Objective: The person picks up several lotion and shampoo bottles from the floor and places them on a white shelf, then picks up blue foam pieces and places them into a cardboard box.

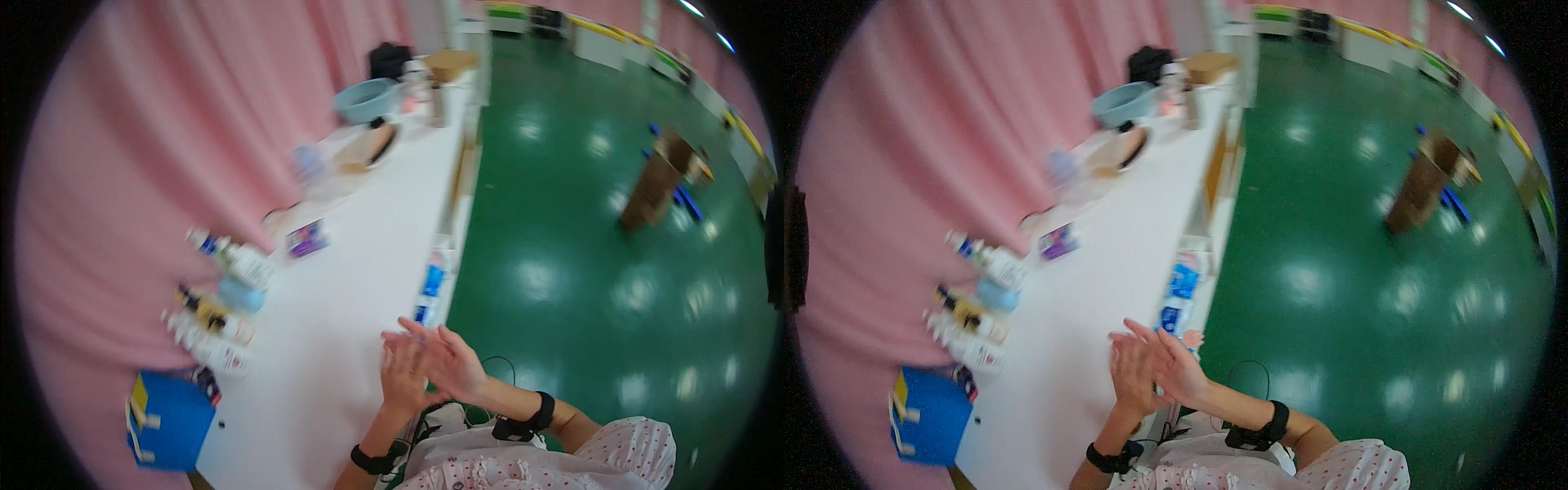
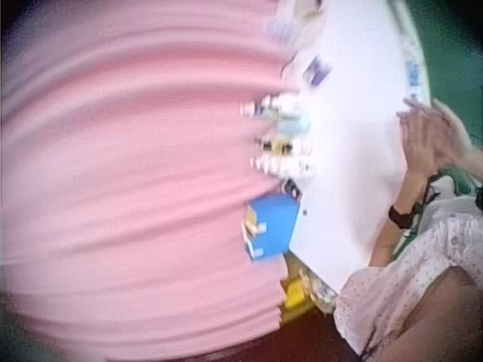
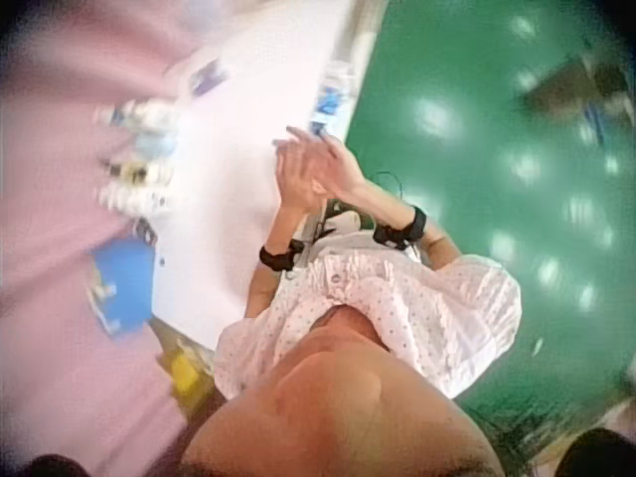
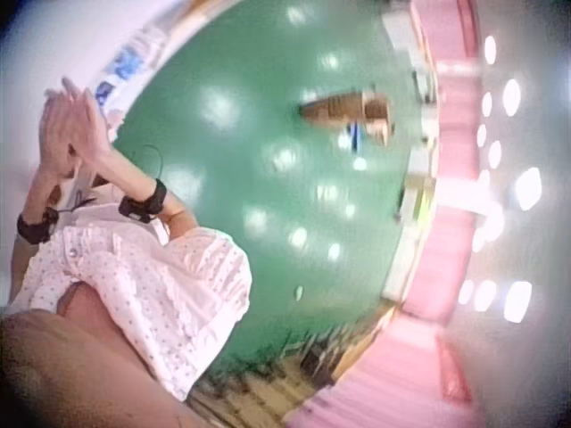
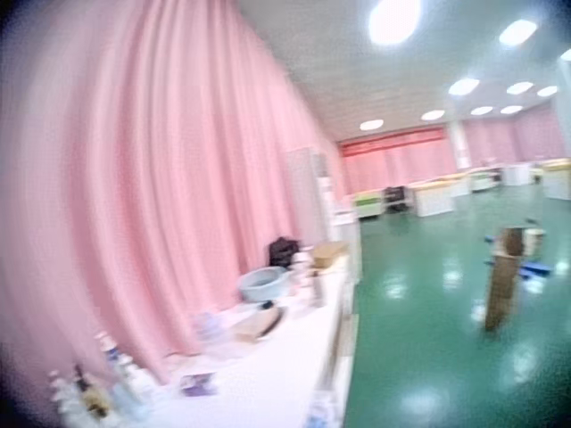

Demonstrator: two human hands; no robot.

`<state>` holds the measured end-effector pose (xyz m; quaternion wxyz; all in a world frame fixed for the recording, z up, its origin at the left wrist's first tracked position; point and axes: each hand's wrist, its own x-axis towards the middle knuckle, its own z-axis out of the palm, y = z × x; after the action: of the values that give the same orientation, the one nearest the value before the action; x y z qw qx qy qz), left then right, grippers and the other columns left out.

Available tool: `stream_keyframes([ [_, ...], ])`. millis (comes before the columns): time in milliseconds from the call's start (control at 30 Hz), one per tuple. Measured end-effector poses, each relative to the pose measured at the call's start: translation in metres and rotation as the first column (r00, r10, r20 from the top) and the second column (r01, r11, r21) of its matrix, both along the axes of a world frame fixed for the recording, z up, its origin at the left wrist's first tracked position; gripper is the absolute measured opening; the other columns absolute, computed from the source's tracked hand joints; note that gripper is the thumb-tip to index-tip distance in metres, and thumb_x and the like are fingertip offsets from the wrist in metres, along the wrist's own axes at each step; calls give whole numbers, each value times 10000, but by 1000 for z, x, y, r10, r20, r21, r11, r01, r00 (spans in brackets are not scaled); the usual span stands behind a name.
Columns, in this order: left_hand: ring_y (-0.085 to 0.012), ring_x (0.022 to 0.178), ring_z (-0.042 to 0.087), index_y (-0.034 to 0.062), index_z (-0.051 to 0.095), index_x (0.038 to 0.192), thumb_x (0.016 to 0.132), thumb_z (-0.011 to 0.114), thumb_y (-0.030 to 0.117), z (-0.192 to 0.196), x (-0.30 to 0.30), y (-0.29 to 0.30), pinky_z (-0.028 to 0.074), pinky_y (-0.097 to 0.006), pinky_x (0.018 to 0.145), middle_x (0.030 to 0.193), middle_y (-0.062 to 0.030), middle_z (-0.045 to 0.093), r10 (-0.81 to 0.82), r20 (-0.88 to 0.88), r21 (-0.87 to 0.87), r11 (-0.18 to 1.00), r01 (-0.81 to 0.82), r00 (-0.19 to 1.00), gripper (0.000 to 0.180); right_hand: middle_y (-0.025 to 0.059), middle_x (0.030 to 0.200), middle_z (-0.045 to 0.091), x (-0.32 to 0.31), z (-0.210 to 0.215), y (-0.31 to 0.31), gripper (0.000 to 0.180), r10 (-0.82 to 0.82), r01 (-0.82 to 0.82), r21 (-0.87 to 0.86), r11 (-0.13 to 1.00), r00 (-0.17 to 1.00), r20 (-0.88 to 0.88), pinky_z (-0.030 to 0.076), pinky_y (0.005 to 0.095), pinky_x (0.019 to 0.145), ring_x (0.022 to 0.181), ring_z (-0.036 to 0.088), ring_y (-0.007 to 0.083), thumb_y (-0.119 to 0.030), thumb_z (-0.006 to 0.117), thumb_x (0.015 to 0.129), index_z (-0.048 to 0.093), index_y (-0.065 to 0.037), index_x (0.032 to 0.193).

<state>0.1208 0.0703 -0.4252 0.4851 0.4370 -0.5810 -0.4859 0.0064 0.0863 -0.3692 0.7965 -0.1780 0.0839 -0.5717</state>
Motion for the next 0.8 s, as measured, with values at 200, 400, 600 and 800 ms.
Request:
stream_keyframes([
  [200, -325, 1246, 225, 34, 255, 1293, 868, 250, 470, -6, -168, 61, 149, -412, 1025, 1360, -193, 205, -285, -790, 490, 238, 838, 543, 609, 140, 1289, 377, -119, -38, 135, 422, -754, -229, -897, 379, -638, -156, 264, 475, 958, 1196, 356, 289, -237, 397, 807, 451, -113, 1207],
  [400, -273, 1249, 241, 60, 187, 1326, 843, 264, 503, 50, -329, 252, 196, -385, 1011, 1345, -178, 255, -792, -534, 331, 126, 935, 296, 660, 133, 1333, 308, -266, -110, 340, 529, -452, 894, -369, 254, -228, -863, 235, 434, 990, 1225, 307, 256, -428, 336, 866, 300, -140, 1308],
  [600, -300, 1262, 217, 131, 278, 1312, 784, 485, 369, -54, -443, 411, 169, -489, 997, 1355, -147, 256, -579, 816, -435, -616, 657, -3, 615, 181, 1324, 286, -299, -143, 521, 598, -965, 925, 323, 199, 129, 228, 234, 416, 1007, 1233, 271, 289, -479, 232, 883, 160, -102, 1342],
  [800, -349, 1267, 162, 120, 213, 1330, 785, 536, 282, -118, -592, 474, 175, -533, 975, 1388, -159, 146, -289, 957, -97, -421, 902, -32, 653, 84, 1345, 293, -364, -69, 680, 464, -567, 907, -252, -338, -410, -715, 275, 389, 983, 1216, 324, 234, -237, 416, 873, 302, -94, 1300],
])
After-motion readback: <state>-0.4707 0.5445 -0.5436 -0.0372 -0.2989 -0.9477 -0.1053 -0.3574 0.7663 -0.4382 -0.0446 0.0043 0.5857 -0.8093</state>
